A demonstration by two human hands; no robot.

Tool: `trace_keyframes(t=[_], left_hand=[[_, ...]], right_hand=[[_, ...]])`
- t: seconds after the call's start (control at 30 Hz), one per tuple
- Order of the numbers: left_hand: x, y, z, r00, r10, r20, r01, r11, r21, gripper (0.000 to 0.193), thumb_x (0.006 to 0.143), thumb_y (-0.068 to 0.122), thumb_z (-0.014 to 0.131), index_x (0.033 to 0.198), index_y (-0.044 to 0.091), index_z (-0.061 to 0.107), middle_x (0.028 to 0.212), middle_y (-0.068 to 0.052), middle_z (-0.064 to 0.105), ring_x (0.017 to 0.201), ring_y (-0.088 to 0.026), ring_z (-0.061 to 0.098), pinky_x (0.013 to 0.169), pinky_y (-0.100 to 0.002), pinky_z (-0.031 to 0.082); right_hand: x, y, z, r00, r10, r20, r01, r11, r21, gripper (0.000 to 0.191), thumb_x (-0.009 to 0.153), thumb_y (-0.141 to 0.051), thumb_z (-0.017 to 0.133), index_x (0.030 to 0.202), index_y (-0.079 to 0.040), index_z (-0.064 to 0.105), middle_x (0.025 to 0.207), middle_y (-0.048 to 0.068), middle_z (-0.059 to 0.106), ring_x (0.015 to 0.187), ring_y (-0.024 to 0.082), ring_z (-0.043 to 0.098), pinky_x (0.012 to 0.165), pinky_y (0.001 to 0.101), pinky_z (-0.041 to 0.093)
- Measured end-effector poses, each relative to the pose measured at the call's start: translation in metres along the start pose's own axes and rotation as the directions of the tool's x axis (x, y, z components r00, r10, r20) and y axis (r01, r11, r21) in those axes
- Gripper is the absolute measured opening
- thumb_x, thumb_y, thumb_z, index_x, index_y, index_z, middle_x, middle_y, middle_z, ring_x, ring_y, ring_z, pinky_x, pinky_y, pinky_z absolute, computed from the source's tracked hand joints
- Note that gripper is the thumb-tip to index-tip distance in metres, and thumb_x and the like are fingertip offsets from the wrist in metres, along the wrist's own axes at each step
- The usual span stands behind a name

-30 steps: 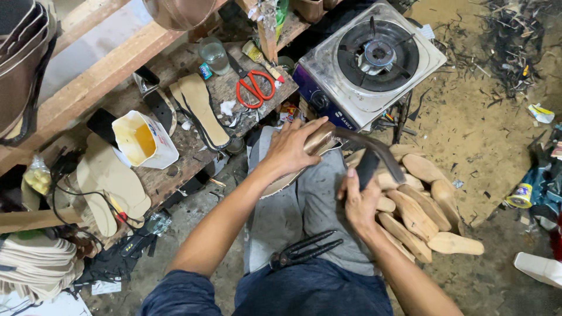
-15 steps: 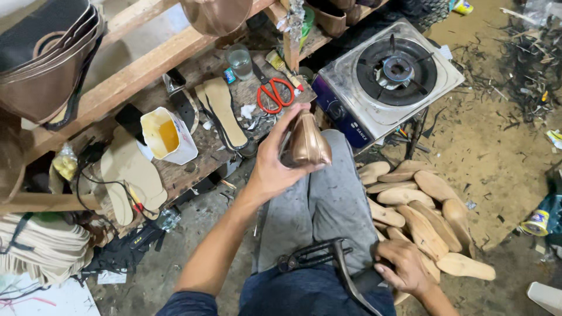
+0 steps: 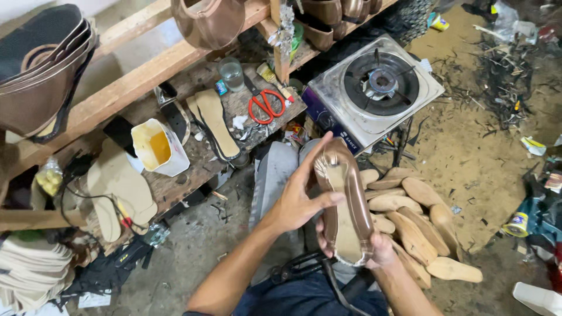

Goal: The person assembles a slipper by pressing a brown upper onto a wooden shoe last, then uses pliers to crimp the edges. The person picks up a new wooden last, trims a black insole with scissors, and fits the insole and upper onto the last, pressing and crimping the edges to secure them.

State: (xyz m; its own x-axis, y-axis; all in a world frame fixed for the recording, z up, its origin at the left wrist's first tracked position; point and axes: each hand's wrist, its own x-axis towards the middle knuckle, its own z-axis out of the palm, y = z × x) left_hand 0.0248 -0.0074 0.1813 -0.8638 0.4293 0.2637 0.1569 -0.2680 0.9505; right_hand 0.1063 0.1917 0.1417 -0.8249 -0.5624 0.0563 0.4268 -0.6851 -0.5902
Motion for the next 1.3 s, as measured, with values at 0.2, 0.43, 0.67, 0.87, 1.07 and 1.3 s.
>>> trace_keyframes(t=[0.2,0.43,0.67,0.87,1.07,1.3], left_hand=[[-0.020,-0.075,-0.032,0.958,0.082,-0.276,0.025,0.931,0.365,0.056,0.094,0.001,0.067,0.148,0.003,0.050,0.134,-0.017,0.063,0.125,-0.025,0.064,0.106,-0.035,0.053],[-0.046,-0.115,-0.039,0.906,0.129,-0.403,0.050,0.912,0.407,0.038,0.085,-0.011,0.059,0.119,0.002,0.070,0.114,-0.012,0.071,0.098,-0.023,0.074,0.090,-0.032,0.058],[-0.042,-0.100,-0.038,0.912,0.224,-0.345,0.001,0.837,0.547,0.034,0.084,-0.011,0.057,0.114,0.000,0.070,0.113,-0.015,0.071,0.106,-0.030,0.071,0.094,-0.035,0.055],[-0.046,-0.107,-0.041,0.918,0.206,-0.339,0.019,0.831,0.556,0.033,0.085,-0.011,0.058,0.113,0.000,0.070,0.113,-0.014,0.071,0.106,-0.030,0.071,0.095,-0.035,0.055],[-0.038,-0.127,-0.047,0.901,-0.009,-0.434,0.109,0.973,0.205,0.040,0.088,-0.010,0.055,0.124,0.000,0.068,0.120,-0.014,0.069,0.109,-0.025,0.071,0.098,-0.033,0.055],[-0.013,-0.082,-0.032,0.944,-0.149,-0.293,0.017,0.912,-0.410,0.082,0.093,0.001,0.065,0.164,0.006,0.025,0.157,-0.008,0.049,0.143,-0.016,0.050,0.118,-0.033,0.042]], right_hand=[[0.039,-0.110,-0.094,0.797,-0.117,-0.593,-0.027,0.973,-0.228,0.071,0.096,-0.047,0.063,0.145,0.002,0.047,0.117,0.024,0.068,0.097,0.033,0.071,0.076,0.0427,0.060],[0.124,-0.220,-0.193,0.566,-0.680,-0.467,-0.607,0.040,-0.794,0.084,0.075,-0.048,0.091,0.128,0.004,0.050,0.109,0.020,0.064,0.096,0.035,0.064,0.083,0.0511,0.052],[0.139,-0.230,-0.198,0.859,-0.490,-0.151,-0.497,-0.867,-0.014,0.101,0.068,-0.042,0.090,0.153,-0.006,0.047,0.123,0.020,0.057,0.111,0.035,0.055,0.085,0.0489,0.045],[0.143,-0.228,-0.185,0.874,-0.471,-0.121,-0.482,-0.871,-0.091,0.090,0.069,-0.042,0.089,0.142,-0.007,0.050,0.121,0.019,0.058,0.113,0.035,0.056,0.088,0.0514,0.045],[0.119,-0.163,-0.136,0.629,-0.274,-0.728,-0.544,0.513,-0.664,0.090,0.078,-0.044,0.077,0.148,-0.004,0.036,0.120,0.023,0.063,0.098,0.039,0.070,0.074,0.0497,0.056],[0.037,-0.025,-0.054,0.952,0.303,0.035,-0.304,0.934,0.186,0.086,0.094,-0.052,0.063,0.160,-0.007,0.029,0.137,0.034,0.056,0.109,0.041,0.067,0.084,0.0497,0.058]])
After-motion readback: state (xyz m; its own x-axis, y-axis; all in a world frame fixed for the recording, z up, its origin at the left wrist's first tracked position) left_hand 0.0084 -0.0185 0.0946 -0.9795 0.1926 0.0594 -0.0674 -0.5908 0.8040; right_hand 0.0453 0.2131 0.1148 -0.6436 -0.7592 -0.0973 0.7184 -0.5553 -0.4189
